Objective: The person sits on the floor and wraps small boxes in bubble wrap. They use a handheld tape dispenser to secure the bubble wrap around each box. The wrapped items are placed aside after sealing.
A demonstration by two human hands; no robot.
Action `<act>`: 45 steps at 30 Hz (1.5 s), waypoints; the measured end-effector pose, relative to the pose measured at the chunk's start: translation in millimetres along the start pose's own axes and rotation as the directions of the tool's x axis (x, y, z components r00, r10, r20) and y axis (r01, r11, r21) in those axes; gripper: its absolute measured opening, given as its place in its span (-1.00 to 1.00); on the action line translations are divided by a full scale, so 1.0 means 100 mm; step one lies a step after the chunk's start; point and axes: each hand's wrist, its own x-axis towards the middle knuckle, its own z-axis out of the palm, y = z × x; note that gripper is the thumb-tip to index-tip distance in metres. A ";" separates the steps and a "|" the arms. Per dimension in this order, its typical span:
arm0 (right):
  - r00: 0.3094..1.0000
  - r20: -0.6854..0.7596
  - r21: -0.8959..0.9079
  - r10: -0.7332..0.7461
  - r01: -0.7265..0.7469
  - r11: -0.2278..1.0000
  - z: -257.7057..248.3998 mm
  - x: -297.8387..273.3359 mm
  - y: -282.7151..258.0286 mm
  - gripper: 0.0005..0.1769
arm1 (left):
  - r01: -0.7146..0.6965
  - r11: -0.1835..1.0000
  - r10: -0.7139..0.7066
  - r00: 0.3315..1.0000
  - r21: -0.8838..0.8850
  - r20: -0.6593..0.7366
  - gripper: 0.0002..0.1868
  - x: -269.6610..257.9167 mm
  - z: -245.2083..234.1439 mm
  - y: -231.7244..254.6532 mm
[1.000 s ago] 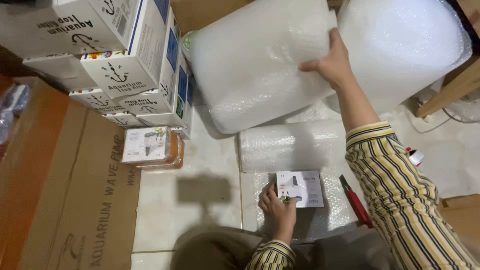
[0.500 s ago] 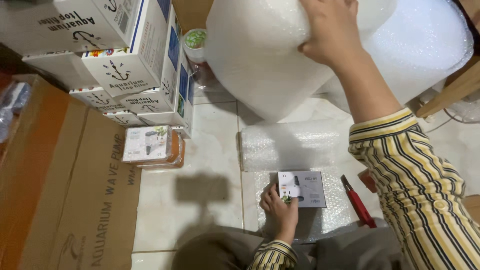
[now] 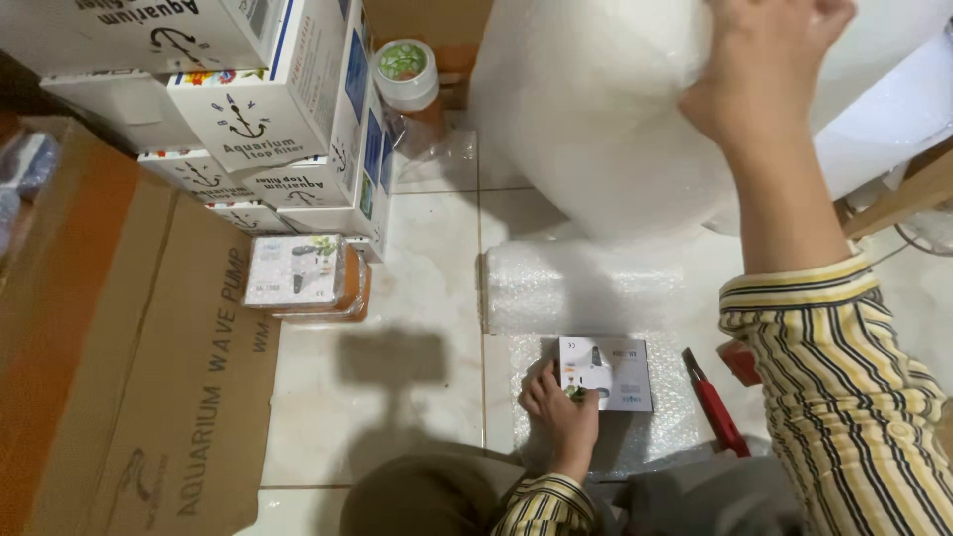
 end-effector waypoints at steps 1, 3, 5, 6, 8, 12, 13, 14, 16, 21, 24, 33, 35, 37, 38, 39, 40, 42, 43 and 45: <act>0.996 0.090 0.060 -0.008 0.003 0.998 0.10 -0.01 -0.04 -0.25 | -0.022 1.000 0.023 0.999 0.023 -0.026 -0.31 0.02 0.03 -0.04; 0.984 0.179 0.116 -0.019 -0.002 0.993 0.33 -0.05 -0.11 -0.39 | -0.047 0.998 0.049 0.998 0.046 -0.047 -0.30 0.06 0.10 -0.10; 0.960 0.261 0.292 -0.105 0.025 0.956 0.62 -0.08 -0.18 -0.22 | -0.056 0.998 0.059 0.994 0.029 -0.091 -0.28 0.09 0.16 -0.15; 0.961 0.259 0.289 -0.103 0.024 0.957 0.70 -0.08 -0.25 -0.22 | -0.060 0.998 0.063 0.994 0.029 -0.090 -0.28 0.08 0.15 -0.14; 0.967 0.138 0.334 -0.212 0.156 0.930 0.87 -0.06 -0.39 -0.27 | 0.011 0.999 -0.010 0.999 0.040 -0.034 -0.32 0.08 0.14 -0.11; 0.962 0.094 0.344 -0.257 0.211 0.915 1.32 0.04 -0.53 -0.11 | -0.073 0.993 0.080 0.994 0.096 -0.072 -0.21 0.32 0.40 -0.49; 0.974 0.035 0.338 -0.224 0.200 0.920 1.37 0.03 -0.54 -0.14 | -0.047 0.998 0.049 0.995 0.029 -0.084 -0.13 0.30 0.40 -0.44; 0.981 -0.024 0.332 -0.191 0.188 0.924 1.43 0.02 -0.55 -0.15 | -0.021 0.999 0.017 0.995 -0.038 -0.094 0.05 0.27 0.39 -0.40; 0.988 0.060 0.336 -0.145 0.117 0.935 1.54 -0.01 -0.56 -0.17 | 0.008 0.998 -0.006 0.999 0.069 -0.038 -0.10 0.17 0.21 -0.21; 0.915 0.396 0.265 0.074 -0.191 0.945 0.76 -0.21 -0.75 0.27 | -0.118 0.992 0.122 0.989 0.046 -0.089 -0.09 0.27 0.34 -0.45; 0.958 -0.244 0.200 -0.150 0.201 0.959 0.89 -1.08 -0.92 -0.50 | -0.045 0.996 0.050 0.997 0.082 -0.053 -0.26 0.10 0.16 -0.20; 0.275 0.891 0.407 -0.362 -0.126 0.905 1.05 -2.72 -1.23 -0.44 | -0.131 0.988 0.143 0.974 0.076 -0.177 -0.20 0.13 0.28 -0.32; 0.338 0.920 0.225 -0.197 -0.045 0.973 1.17 -2.57 -1.23 -0.30 | -0.120 0.989 0.134 0.975 0.092 -0.175 -0.20 0.11 0.26 -0.30; 0.310 0.924 0.242 -0.222 -0.029 0.970 1.30 -2.34 -1.19 -0.18 | -0.114 0.987 0.132 0.978 0.115 -0.164 -0.21 0.13 0.25 -0.28; 0.281 0.928 0.258 -0.244 -0.011 0.966 1.36 -2.24 -1.17 -0.03 | -0.108 0.985 0.129 0.980 0.137 -0.151 -0.21 0.13 0.25 -0.29; 0.278 0.929 0.257 -0.243 -0.013 0.966 1.31 -2.19 -1.14 -0.03 | -0.107 0.985 0.127 0.981 0.138 -0.148 -0.21 0.17 0.28 -0.32; 0.247 0.931 0.297 -0.270 -0.075 0.952 1.27 -2.15 -1.12 -0.06 | -0.120 0.985 0.142 0.973 0.124 -0.182 -0.21 0.19 0.31 -0.36; 0.218 0.929 0.334 -0.298 -0.150 0.931 1.26 -2.16 -1.05 -0.09 | -0.137 0.983 0.161 0.964 0.121 -0.214 -0.21 0.24 0.31 -0.40; 0.237 0.918 0.367 -0.317 -0.209 0.906 1.29 -2.24 -1.00 -0.15 | -0.145 0.980 0.171 0.964 0.137 -0.203 -0.22 0.24 0.30 -0.40; 0.250 0.910 0.395 -0.332 -0.274 0.877 1.23 -2.45 -0.87 -0.21 | -0.150 0.976 0.178 0.966 0.158 -0.185 -0.23 0.25 0.28 -0.44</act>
